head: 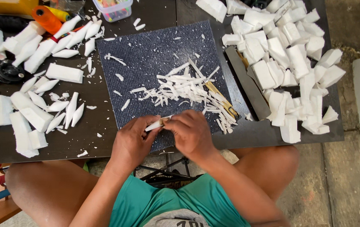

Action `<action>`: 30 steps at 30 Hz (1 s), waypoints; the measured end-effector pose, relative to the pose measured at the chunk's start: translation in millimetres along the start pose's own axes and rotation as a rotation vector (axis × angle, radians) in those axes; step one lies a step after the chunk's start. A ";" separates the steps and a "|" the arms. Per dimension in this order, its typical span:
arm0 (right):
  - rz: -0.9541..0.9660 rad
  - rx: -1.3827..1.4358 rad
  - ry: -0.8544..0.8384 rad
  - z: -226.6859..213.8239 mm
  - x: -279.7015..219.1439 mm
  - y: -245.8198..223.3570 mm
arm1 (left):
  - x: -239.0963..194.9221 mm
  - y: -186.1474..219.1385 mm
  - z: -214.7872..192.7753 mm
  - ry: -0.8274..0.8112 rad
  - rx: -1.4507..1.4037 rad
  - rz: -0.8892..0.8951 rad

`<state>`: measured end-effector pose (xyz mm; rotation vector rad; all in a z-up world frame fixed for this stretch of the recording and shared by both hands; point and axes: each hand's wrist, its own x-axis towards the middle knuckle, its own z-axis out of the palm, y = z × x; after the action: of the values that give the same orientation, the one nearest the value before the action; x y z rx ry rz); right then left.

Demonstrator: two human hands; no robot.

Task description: The person shapes white plastic pieces into tapered forms using a utility knife on a sanding mat. They repeatedly shave the plastic, rotate the piece, and inspect the shape, accumulating shavings on the mat.

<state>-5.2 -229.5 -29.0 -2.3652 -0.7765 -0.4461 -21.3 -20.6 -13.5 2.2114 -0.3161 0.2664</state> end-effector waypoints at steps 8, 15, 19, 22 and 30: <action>0.005 0.095 0.012 -8.8 9.4 -9.8 | 8.7 11.4 -0.3 -0.007 -0.009 -0.041; 0.020 0.033 0.002 -22.9 7.6 -13.0 | 5.1 6.5 -1.8 -0.029 -0.042 -0.054; 0.037 -0.075 -0.031 -18.5 -3.5 -2.1 | 8.2 6.9 -8.2 -0.029 -0.118 -0.063; 0.116 -0.004 0.010 -12.4 0.0 -13.1 | 8.2 6.7 -11.9 -0.024 -0.241 -0.097; 0.266 0.237 0.247 2.2 8.2 -37.8 | 8.1 15.8 -26.7 0.025 -0.442 -0.050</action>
<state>-22.2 -200.2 -10.3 -2.1032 -0.3724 -0.4910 -20.7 -9.9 16.7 1.7760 -0.2755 0.1768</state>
